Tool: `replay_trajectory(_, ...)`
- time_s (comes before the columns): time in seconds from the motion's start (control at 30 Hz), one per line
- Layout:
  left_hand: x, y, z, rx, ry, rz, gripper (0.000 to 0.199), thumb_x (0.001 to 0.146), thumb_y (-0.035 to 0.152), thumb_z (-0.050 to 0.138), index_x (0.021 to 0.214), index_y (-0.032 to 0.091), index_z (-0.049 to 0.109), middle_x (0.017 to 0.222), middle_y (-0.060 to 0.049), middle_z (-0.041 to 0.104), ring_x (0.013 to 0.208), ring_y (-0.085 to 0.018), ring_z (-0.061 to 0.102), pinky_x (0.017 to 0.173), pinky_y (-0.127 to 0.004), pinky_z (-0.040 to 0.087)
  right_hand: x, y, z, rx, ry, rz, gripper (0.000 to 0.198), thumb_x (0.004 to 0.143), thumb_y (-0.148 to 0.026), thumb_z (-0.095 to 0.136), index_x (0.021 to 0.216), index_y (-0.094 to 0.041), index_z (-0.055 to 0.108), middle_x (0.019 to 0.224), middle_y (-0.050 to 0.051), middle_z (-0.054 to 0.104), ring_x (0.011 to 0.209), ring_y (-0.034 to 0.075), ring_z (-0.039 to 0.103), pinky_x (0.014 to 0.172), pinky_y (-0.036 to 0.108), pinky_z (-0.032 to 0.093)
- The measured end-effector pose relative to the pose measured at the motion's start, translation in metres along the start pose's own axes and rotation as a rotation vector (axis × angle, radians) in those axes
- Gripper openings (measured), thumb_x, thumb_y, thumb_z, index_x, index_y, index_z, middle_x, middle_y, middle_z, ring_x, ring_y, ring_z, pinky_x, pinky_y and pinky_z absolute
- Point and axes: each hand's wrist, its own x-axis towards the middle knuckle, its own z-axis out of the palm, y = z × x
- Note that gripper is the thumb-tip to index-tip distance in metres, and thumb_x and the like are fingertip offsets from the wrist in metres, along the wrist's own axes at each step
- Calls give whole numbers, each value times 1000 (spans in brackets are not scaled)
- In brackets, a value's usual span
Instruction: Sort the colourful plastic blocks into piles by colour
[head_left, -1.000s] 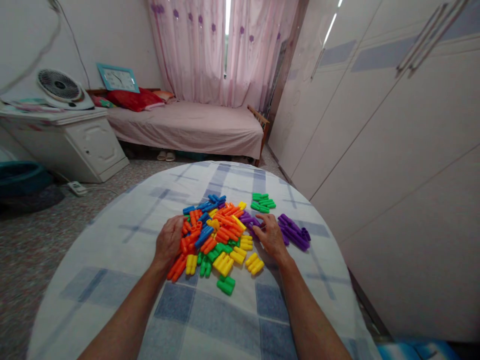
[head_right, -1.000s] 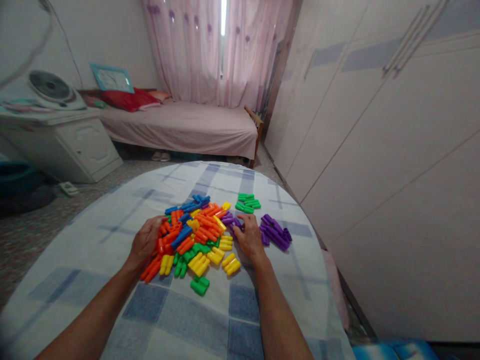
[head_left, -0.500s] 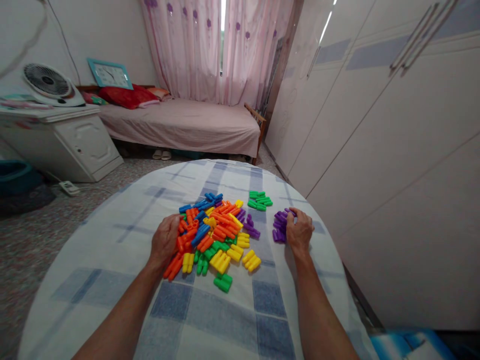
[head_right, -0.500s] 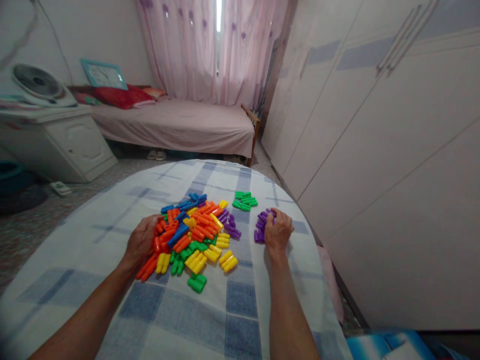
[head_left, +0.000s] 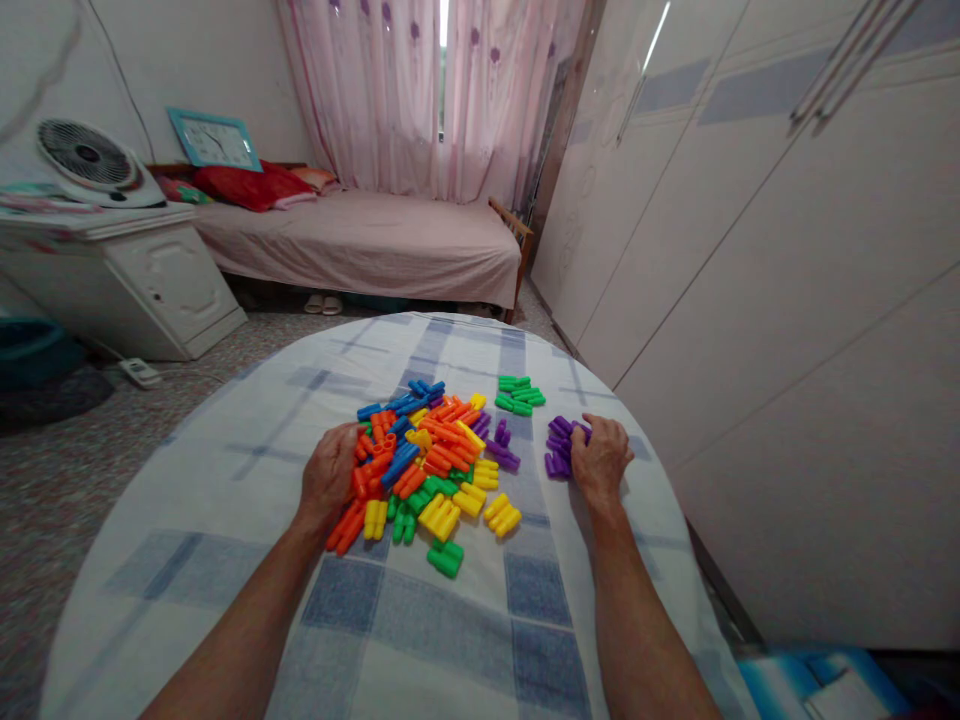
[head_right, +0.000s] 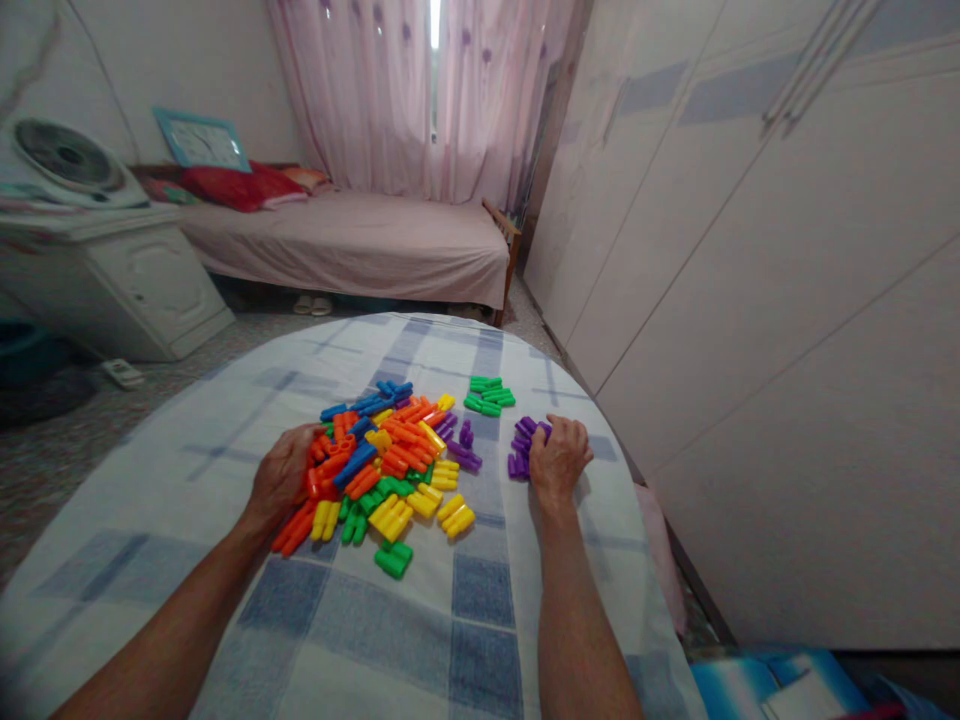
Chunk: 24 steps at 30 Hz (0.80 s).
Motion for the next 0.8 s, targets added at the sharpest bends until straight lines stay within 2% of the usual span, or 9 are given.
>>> replay_trajectory(0.13,0,1,0,4,7,0,48,89,47,28,104,17,63,111,-8,63,106,-20,56,96,-31,42,-8,-28,0,117,-44,-192,28,85,-26,45,107,-19,60,112,9,60,117,25,42,97,42,30)
replay_trajectory(0.23,-1,2,-1,9,5,4,48,89,47,28,104,17,63,111,-8,63,106,-20,56,96,-31,41,-20,-52,3,224,-168,-343,29,85,-29,50,111,-20,60,113,7,61,115,23,44,98,39,31)
replay_trajectory(0.33,-1,2,-1,6,5,-3,48,89,47,28,104,17,62,110,-8,62,106,-21,56,97,-32,40,-31,-65,7,283,-290,-403,29,85,-29,52,112,-23,61,111,6,62,111,23,48,95,38,34)
replay_trajectory(0.47,0,2,0,4,6,-12,47,89,47,29,104,17,62,112,-8,62,107,-21,56,98,-32,40,-36,-67,15,316,-373,-406,28,85,-22,50,111,-23,62,106,6,64,103,21,53,90,37,38)
replay_trajectory(0.6,0,1,0,7,14,-15,48,89,48,29,104,17,62,112,-8,62,107,-20,56,98,-31,40,-35,-66,19,351,-364,-362,23,84,-19,49,102,-21,63,101,5,66,95,20,56,85,34,41)
replay_trajectory(0.7,-1,1,-1,12,9,-16,48,89,47,29,104,17,62,112,-8,62,107,-21,56,98,-31,40,-32,-66,19,382,-329,-331,18,84,-20,48,93,-20,62,93,5,66,90,20,57,82,32,42)
replay_trajectory(0.8,-1,3,-1,6,3,-21,47,88,47,29,103,17,62,111,-7,62,106,-20,56,97,-31,40,-22,-55,13,407,-206,-277,19,85,-24,45,92,-18,62,91,6,66,88,20,57,83,32,42)
